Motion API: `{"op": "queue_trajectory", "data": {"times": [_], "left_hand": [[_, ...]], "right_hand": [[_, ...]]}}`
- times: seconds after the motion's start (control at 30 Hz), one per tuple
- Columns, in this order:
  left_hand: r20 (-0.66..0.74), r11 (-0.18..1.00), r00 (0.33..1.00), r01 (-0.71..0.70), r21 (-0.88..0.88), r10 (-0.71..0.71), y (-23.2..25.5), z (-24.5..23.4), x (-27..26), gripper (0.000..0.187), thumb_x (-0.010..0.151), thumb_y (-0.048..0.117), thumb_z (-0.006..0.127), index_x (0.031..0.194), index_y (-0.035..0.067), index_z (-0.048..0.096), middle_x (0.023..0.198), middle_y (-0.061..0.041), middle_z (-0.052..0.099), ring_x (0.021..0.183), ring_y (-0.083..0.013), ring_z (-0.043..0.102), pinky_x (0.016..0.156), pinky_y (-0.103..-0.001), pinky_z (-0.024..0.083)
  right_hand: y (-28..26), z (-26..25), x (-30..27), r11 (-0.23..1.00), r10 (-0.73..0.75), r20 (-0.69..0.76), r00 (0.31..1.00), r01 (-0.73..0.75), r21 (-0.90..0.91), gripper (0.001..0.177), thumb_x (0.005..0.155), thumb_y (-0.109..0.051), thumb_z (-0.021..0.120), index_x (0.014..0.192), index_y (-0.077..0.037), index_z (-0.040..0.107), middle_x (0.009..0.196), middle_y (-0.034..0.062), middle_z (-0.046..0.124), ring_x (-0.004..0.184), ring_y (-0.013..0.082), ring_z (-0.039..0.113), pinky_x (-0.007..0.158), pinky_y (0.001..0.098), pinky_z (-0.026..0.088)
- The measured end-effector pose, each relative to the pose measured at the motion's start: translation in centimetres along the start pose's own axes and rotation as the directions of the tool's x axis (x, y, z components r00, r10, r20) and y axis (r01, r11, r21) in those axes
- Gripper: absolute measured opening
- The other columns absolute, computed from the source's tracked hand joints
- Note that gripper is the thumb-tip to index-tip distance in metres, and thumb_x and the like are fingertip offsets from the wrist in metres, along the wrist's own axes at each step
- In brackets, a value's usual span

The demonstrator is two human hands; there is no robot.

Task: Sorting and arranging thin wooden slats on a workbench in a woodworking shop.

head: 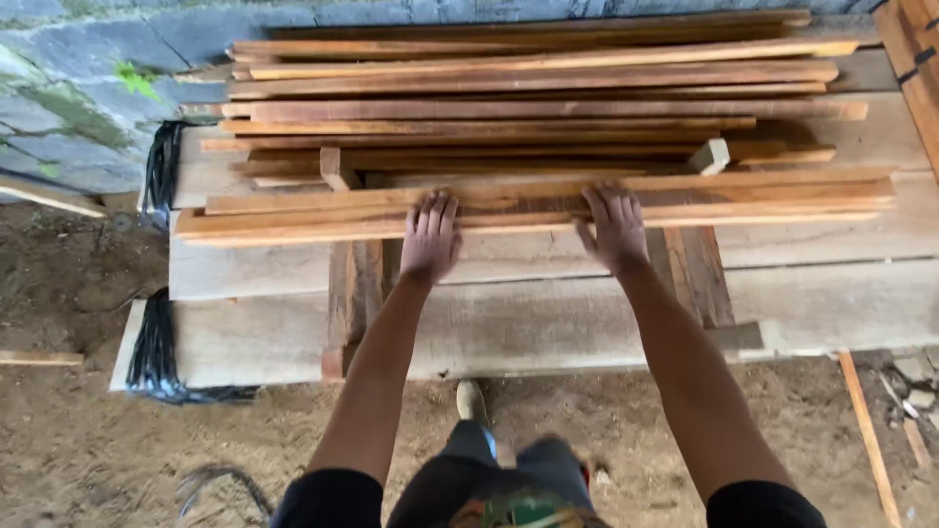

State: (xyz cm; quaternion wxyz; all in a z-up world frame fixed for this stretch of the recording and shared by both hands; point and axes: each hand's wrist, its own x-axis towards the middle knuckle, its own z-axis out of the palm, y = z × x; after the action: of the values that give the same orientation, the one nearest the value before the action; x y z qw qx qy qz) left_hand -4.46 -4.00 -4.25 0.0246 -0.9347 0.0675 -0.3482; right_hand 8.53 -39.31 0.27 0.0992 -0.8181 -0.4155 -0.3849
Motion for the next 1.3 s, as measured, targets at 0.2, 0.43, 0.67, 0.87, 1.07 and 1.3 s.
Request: {"op": "queue_trajectory", "data": {"times": [0.2, 0.43, 0.67, 0.87, 1.07, 1.3], "left_hand": [[-0.034, 0.987, 0.998, -0.047, 0.151, 0.052, -0.6, -0.4, 1.7, 0.034, 0.094, 0.029, 0.062, 0.124, 0.013, 0.063, 0.107, -0.006, 0.056, 0.097, -0.0253, 0.06, 0.094, -0.043, 0.048], [0.044, 0.996, 0.999, -0.019, 0.089, 0.015, 1.4, -9.8, 2.3, 0.04, 0.095, 0.025, 0.063, 0.132, 0.009, 0.06, 0.121, -0.013, 0.059, 0.115, -0.0306, 0.06, 0.114, -0.056, 0.038], [0.18, 0.989, 0.977, 0.132, -0.072, -0.117, 4.7, -4.7, -6.1, 0.038, 0.089, 0.027, 0.067, 0.122, 0.012, 0.061, 0.107, -0.007, 0.058, 0.106, -0.027, 0.057, 0.105, -0.046, 0.039], [0.497, 0.949, 0.844, 0.293, -0.113, -0.201, 4.4, -4.7, -7.1, 0.079, 0.078, 0.048, 0.08, 0.143, 0.01, 0.054, 0.135, -0.012, 0.057, 0.132, -0.0305, 0.048, 0.119, -0.05, 0.028], [0.578, 0.909, 0.779, 0.392, -0.143, -0.245, 6.0, -6.8, -8.2, 0.068, 0.084, 0.048, 0.077, 0.136, 0.015, 0.049, 0.132, -0.007, 0.053, 0.136, -0.0294, 0.043, 0.126, -0.054, 0.02], [0.541, 0.934, 0.817, 0.327, -0.146, -0.201, 10.7, -15.0, -11.9, 0.065, 0.078, 0.039, 0.08, 0.129, 0.01, 0.052, 0.12, -0.011, 0.057, 0.123, -0.0307, 0.052, 0.12, -0.051, 0.029]], "right_hand": [[0.1, -1.7, 2.0, 0.998, -0.047, 0.015, 0.999, 0.048, -0.042, 0.043, 0.085, -0.04, 0.078, 0.117, -0.012, 0.073, 0.102, 0.0061, 0.062, 0.095, 0.0282, 0.067, 0.087, 0.0418, 0.055], [0.2, -2.8, -0.5, 0.994, -0.054, 0.03, 0.998, 0.057, -0.091, 0.032, 0.093, -0.043, 0.072, 0.11, -0.016, 0.074, 0.103, 0.0036, 0.062, 0.092, 0.0265, 0.065, 0.082, 0.0414, 0.053], [-3.9, -3.2, -6.6, 0.942, 0.178, 0.613, 0.77, -0.312, 0.119, 0.052, 0.089, -0.036, 0.078, 0.135, -0.019, 0.061, 0.122, 0.0067, 0.068, 0.121, 0.032, 0.065, 0.113, 0.0521, 0.039], [-3.8, -5.4, -5.8, 0.897, 0.221, 0.71, 0.668, -0.425, 0.121, 0.05, 0.096, -0.043, 0.068, 0.135, -0.012, 0.061, 0.126, 0.0165, 0.068, 0.127, 0.0357, 0.062, 0.117, 0.0509, 0.035], [-5.6, -6.2, -9.2, 0.926, 0.307, 0.675, 0.671, -0.374, -0.05, 0.051, 0.1, -0.062, 0.055, 0.125, -0.019, 0.058, 0.111, 0.0093, 0.066, 0.114, 0.0292, 0.063, 0.108, 0.0435, 0.037], [-8.9, -12.4, -13.8, 0.93, 0.276, 0.648, 0.71, -0.367, 0.006, 0.05, 0.101, -0.063, 0.053, 0.117, -0.016, 0.057, 0.103, 0.011, 0.063, 0.106, 0.0304, 0.062, 0.104, 0.0465, 0.039]]}}
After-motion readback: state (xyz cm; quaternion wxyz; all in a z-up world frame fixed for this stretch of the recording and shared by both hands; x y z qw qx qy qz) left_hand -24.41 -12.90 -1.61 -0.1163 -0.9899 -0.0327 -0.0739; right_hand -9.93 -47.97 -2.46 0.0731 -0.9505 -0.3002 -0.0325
